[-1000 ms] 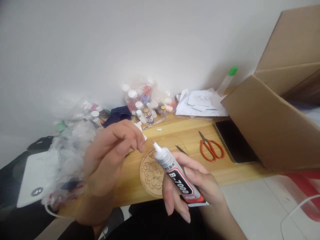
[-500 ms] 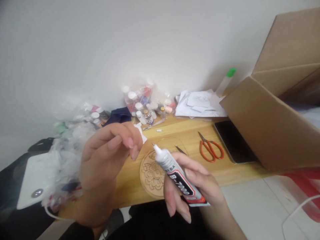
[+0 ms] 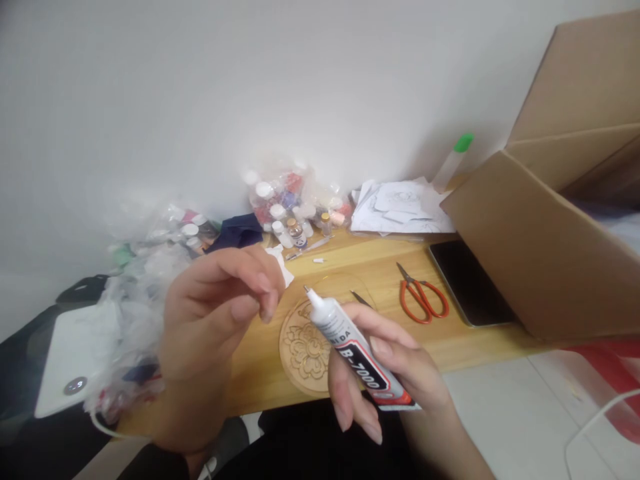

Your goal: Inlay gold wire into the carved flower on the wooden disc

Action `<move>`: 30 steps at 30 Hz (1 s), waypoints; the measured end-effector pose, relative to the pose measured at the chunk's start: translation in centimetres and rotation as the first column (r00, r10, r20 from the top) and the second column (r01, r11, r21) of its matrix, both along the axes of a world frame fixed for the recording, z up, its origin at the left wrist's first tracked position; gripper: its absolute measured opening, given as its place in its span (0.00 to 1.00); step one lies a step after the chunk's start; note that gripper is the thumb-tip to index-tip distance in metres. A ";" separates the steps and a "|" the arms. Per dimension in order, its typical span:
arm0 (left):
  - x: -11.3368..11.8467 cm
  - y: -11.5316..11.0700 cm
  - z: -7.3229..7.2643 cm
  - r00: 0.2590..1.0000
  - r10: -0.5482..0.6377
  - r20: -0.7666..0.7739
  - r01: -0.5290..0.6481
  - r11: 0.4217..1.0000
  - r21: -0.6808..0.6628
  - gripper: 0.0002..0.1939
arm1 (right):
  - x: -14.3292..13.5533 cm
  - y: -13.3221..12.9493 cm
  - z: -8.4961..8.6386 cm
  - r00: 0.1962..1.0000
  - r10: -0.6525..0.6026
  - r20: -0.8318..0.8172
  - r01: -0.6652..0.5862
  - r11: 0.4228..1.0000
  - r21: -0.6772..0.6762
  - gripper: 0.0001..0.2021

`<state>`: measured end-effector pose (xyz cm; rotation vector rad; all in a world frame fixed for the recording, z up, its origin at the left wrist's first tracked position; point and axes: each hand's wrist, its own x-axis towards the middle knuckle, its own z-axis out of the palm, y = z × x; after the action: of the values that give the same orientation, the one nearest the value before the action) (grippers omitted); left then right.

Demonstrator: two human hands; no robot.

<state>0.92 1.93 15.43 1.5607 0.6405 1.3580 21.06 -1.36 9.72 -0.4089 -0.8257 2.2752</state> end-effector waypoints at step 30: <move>1.1 -0.6 0.5 0.904 0.284 -0.320 -0.212 0.947 0.241 0.05 | 0.7 -0.2 -0.2 0.983 -0.037 0.177 0.022 0.996 0.087 0.27</move>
<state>2.07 1.33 15.89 1.9649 0.9750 1.3726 21.72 -1.53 9.53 -0.5885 -0.9963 2.1902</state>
